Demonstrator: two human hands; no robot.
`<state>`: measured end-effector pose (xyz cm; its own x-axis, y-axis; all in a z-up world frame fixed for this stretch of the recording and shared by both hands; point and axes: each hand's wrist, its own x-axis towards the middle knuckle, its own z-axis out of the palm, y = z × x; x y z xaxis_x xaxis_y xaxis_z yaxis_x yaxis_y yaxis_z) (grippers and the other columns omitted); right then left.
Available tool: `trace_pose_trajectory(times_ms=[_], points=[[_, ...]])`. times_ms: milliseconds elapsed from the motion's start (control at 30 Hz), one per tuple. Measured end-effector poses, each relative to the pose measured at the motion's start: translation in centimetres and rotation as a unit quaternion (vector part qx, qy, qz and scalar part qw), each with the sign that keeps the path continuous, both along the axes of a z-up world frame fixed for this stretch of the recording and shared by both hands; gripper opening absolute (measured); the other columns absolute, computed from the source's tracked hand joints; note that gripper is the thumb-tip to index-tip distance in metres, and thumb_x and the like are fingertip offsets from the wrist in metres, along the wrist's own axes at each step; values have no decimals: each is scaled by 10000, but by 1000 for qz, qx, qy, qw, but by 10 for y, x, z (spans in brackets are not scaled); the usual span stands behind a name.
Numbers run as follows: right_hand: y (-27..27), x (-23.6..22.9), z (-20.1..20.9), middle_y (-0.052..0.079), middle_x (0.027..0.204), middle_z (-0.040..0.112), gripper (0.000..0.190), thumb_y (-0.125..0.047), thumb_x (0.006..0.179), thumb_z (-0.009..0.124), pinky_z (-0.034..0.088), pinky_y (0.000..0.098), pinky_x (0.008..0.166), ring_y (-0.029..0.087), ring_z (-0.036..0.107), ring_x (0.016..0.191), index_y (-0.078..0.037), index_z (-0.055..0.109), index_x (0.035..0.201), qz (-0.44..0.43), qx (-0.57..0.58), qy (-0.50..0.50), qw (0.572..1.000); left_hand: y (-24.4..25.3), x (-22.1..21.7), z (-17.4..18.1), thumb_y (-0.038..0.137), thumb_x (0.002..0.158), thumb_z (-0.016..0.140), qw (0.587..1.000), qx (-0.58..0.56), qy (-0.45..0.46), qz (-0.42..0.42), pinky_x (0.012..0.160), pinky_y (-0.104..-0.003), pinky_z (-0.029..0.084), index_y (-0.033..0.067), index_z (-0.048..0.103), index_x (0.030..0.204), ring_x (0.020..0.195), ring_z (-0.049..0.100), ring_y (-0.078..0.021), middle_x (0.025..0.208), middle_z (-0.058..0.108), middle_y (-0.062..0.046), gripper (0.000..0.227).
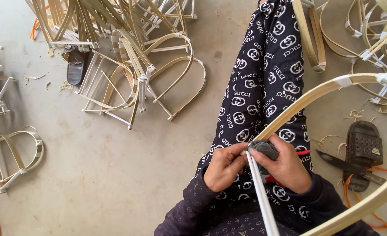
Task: Assembling and finishing bamboo furniture frames by hand using pliers.
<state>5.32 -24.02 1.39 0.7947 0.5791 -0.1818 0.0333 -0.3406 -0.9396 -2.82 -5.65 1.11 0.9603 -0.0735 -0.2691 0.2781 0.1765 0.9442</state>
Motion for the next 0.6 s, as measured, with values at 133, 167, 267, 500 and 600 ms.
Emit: trace_pose_trajectory(times_ms=[133, 167, 267, 500, 600], points=[[2, 0, 0, 20, 789, 730, 274, -259, 866, 764, 549, 241, 613, 70, 661, 679, -23, 709, 994, -59, -7, -43, 997, 2, -1, 11, 69, 1016, 611, 998, 44, -39, -6, 581, -211, 464, -13, 692, 1268, 641, 529, -27, 775, 664, 9, 277], [4, 1, 4, 16, 795, 734, 272, -263, 854, 778, 547, 245, 609, 66, 665, 675, -26, 712, 971, -67, -4, -70, 995, 3, -3, 12, 75, 1019, 617, 998, 49, -43, -8, 570, -208, 447, -11, 700, 1265, 632, 508, -24, 765, 656, 10, 273], [-31, 31, -28, 18, 739, 662, 228, -260, 902, 744, 532, 260, 476, 74, 611, 558, -51, 681, 967, -156, -4, -43, 987, 4, -8, 16, 96, 1012, 604, 999, 15, 10, -36, 532, -203, 419, 0, 711, 1255, 600, 490, -18, 760, 653, 22, 282], [-49, 82, -22, 1, 845, 663, 239, -283, 1007, 759, 530, 236, 626, 59, 632, 709, -70, 652, 1028, -231, 3, -140, 963, 1, -26, -2, 115, 1008, 579, 986, -112, 105, -61, 554, -183, 420, -1, 674, 1307, 613, 514, -19, 800, 661, 29, 334], [-36, 67, -40, -36, 916, 681, 208, -241, 972, 763, 523, 217, 697, 60, 615, 762, -69, 694, 1065, -252, 96, -50, 962, 4, -26, -12, 119, 1012, 585, 980, -147, 131, -43, 547, -186, 421, -26, 665, 1296, 607, 521, -26, 810, 678, 15, 329]])
